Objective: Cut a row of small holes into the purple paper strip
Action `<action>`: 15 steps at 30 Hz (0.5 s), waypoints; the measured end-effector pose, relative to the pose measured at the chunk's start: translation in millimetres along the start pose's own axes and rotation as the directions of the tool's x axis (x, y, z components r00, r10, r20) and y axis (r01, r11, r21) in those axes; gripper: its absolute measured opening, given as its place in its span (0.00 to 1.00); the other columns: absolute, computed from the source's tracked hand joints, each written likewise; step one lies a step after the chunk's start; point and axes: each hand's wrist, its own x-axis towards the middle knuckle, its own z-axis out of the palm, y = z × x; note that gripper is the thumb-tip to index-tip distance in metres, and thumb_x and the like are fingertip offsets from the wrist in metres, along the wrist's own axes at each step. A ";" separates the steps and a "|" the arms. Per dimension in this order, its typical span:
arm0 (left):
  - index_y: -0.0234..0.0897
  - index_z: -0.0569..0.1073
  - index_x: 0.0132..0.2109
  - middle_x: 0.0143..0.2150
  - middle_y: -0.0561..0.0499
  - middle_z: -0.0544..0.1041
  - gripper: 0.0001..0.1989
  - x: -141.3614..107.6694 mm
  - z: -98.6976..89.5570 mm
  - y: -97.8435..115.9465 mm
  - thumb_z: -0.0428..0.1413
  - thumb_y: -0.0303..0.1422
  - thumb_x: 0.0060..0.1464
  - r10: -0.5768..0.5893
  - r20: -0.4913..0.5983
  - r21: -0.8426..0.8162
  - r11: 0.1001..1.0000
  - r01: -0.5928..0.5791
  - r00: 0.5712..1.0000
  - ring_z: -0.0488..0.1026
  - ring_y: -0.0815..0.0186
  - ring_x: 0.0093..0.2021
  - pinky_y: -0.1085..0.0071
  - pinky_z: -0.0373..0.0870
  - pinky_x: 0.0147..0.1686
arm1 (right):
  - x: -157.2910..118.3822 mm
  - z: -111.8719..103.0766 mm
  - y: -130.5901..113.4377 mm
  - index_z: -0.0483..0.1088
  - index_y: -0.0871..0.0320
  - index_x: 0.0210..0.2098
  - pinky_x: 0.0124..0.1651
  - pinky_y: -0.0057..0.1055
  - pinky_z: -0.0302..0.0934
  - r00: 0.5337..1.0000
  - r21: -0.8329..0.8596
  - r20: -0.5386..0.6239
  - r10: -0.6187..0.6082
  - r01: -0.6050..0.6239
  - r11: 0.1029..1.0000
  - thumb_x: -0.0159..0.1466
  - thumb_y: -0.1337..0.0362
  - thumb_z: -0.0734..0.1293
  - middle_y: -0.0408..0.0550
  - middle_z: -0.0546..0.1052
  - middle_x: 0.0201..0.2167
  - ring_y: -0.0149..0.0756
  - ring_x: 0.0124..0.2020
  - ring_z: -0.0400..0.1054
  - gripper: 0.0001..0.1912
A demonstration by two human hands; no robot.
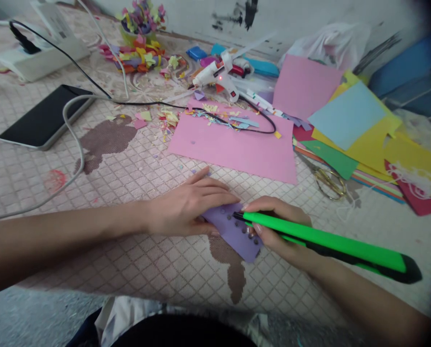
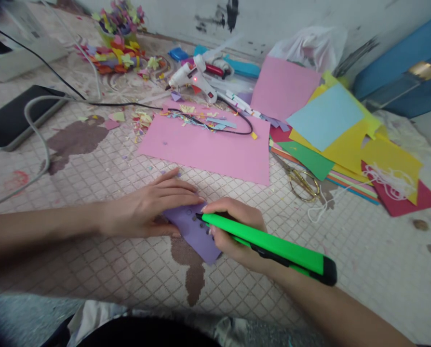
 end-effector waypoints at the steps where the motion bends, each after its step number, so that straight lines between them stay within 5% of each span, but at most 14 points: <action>1: 0.37 0.61 0.62 0.58 0.41 0.72 0.27 -0.3 0.0 -1.0 0.59 0.38 0.59 0.009 0.008 -0.006 1.000 -0.009 1.000 0.65 0.56 0.62 0.46 0.39 0.67 | 1.0 -0.8 1.0 0.72 0.54 0.41 0.29 0.25 0.68 1.000 -0.001 0.010 -0.017 0.017 1.000 0.59 0.73 0.65 0.43 0.78 0.31 0.29 0.28 0.74 0.13; 8: 0.35 0.61 0.63 0.61 0.36 0.68 0.29 1.5 0.8 -4.7 0.59 0.40 0.59 0.044 -0.120 0.004 0.999 -0.044 0.992 0.63 0.53 0.63 0.49 0.53 0.65 | 1.9 -1.9 9.6 0.73 0.55 0.41 0.26 0.23 0.68 0.993 0.150 0.056 0.108 -0.115 0.982 0.62 0.70 0.65 0.44 0.78 0.29 0.29 0.24 0.74 0.09; 15: 0.32 0.63 0.62 0.58 0.38 0.72 0.26 2.2 -4.2 -12.5 0.56 0.40 0.61 0.067 -0.072 0.015 0.998 -0.066 0.995 0.66 0.54 0.60 0.53 0.60 0.62 | 2.1 -6.2 11.7 0.73 0.53 0.42 0.26 0.22 0.68 0.994 0.193 0.019 0.111 -0.113 0.975 0.62 0.70 0.65 0.43 0.78 0.31 0.28 0.25 0.74 0.10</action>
